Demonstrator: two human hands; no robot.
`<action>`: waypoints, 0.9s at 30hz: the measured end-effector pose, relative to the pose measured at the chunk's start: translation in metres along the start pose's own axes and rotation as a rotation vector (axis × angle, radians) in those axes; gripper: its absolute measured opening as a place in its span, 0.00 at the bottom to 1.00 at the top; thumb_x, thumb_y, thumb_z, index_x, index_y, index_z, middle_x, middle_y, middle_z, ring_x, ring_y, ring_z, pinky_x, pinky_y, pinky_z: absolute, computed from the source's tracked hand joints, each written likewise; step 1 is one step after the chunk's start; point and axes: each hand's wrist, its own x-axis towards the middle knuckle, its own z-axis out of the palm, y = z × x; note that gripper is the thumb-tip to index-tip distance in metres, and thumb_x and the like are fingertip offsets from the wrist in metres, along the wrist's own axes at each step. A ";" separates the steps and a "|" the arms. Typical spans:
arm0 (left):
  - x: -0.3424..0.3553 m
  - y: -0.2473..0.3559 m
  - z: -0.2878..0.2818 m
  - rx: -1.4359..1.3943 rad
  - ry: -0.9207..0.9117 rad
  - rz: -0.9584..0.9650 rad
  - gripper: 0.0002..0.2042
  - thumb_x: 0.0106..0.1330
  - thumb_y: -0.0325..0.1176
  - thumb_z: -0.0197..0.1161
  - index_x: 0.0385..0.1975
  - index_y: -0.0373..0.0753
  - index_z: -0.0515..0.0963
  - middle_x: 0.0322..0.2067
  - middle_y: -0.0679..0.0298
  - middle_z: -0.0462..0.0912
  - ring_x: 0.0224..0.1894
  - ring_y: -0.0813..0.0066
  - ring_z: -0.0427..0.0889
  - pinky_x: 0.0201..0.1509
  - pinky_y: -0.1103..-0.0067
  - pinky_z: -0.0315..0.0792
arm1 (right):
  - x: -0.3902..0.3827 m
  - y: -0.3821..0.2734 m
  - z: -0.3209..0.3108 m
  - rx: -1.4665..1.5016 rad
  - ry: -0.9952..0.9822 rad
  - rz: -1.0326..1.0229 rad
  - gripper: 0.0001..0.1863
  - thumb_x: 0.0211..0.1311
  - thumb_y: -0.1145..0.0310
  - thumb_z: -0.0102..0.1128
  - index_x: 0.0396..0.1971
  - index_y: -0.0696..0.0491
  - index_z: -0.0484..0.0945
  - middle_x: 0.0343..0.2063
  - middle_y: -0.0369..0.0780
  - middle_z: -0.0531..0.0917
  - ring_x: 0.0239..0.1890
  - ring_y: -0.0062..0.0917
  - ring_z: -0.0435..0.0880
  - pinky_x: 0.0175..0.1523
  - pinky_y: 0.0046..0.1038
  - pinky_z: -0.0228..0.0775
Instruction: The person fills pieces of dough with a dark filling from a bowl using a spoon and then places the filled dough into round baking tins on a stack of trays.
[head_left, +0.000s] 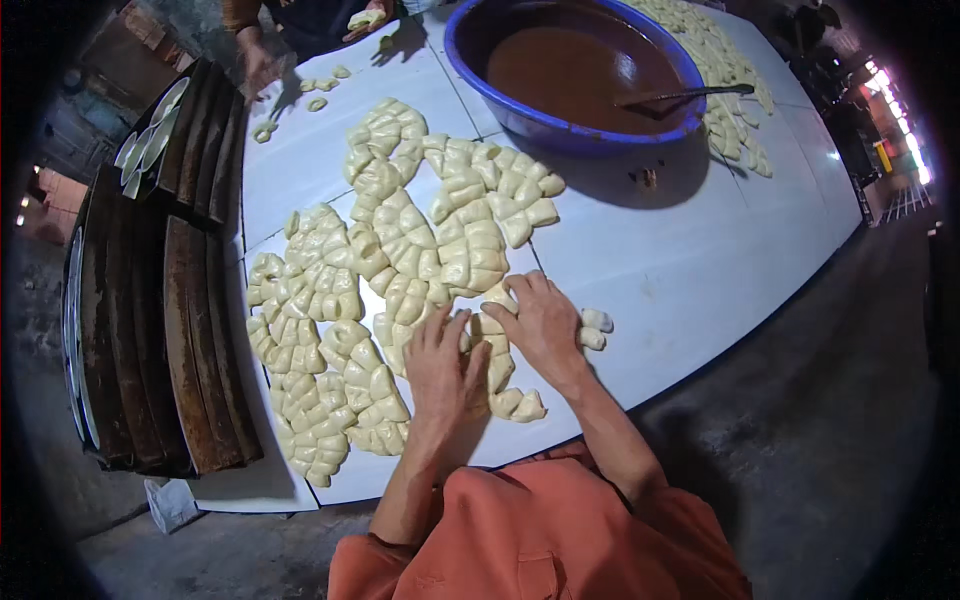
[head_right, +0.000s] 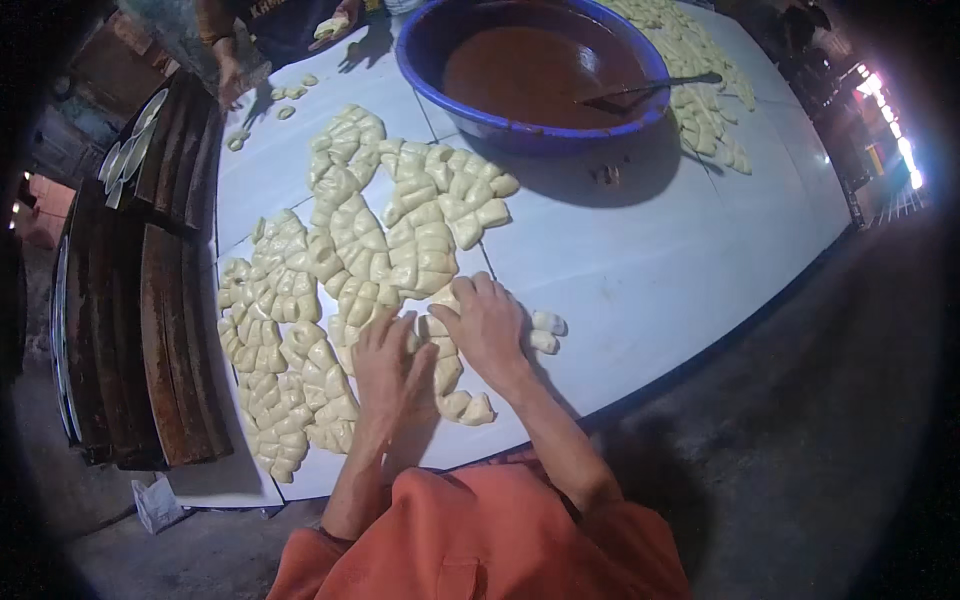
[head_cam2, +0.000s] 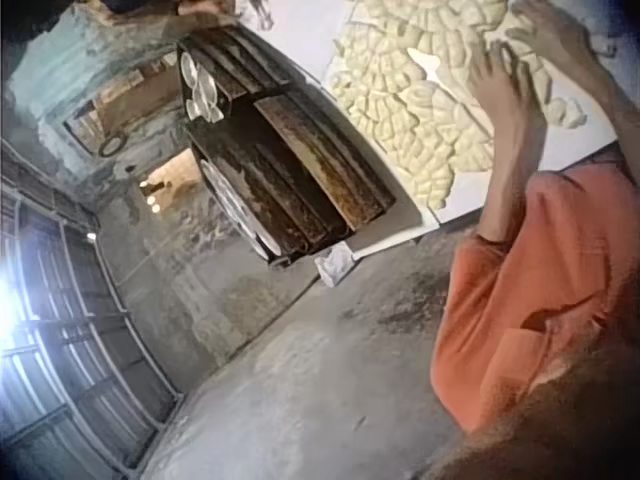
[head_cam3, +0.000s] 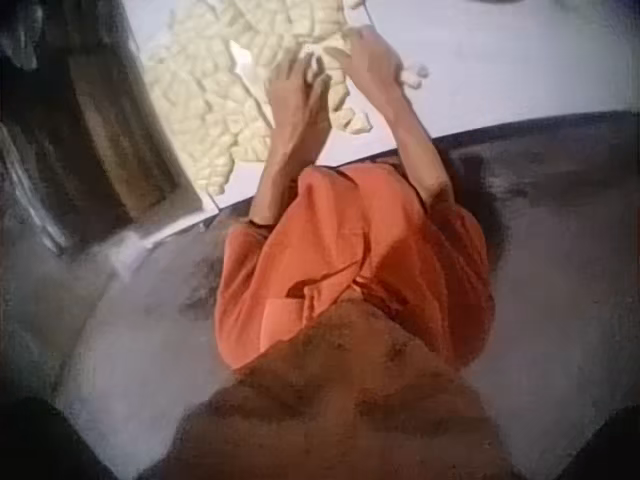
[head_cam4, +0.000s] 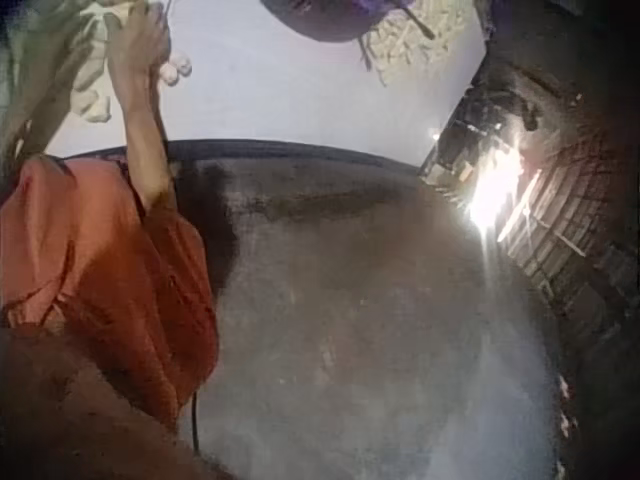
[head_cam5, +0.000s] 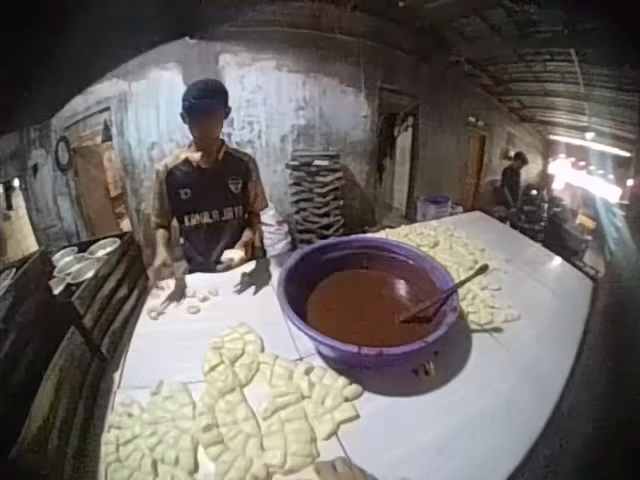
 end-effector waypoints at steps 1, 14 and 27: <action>0.001 0.002 0.002 0.002 0.010 -0.005 0.21 0.60 0.39 0.67 0.53 0.42 0.77 0.57 0.57 0.73 0.57 0.57 0.72 0.58 0.61 0.63 | 0.004 -0.003 0.006 -0.037 0.011 -0.055 0.13 0.58 0.63 0.65 0.37 0.56 0.78 0.28 0.43 0.83 0.32 0.40 0.84 0.37 0.39 0.75; 0.025 0.029 0.005 -0.021 0.017 0.033 0.18 0.60 0.39 0.68 0.50 0.43 0.80 0.51 0.60 0.78 0.54 0.62 0.74 0.56 0.63 0.64 | -0.005 0.023 -0.085 1.541 -0.064 0.621 0.19 0.70 0.68 0.54 0.57 0.57 0.68 0.39 0.41 0.81 0.40 0.20 0.78 0.46 0.20 0.69; 0.049 0.058 -0.009 -1.051 -0.352 -0.324 0.12 0.67 0.29 0.62 0.48 0.33 0.82 0.36 0.61 0.86 0.36 0.81 0.82 0.42 0.84 0.75 | -0.024 0.015 -0.056 1.012 -0.206 0.507 0.10 0.66 0.75 0.58 0.46 0.58 0.78 0.41 0.36 0.82 0.37 0.18 0.83 0.40 0.19 0.77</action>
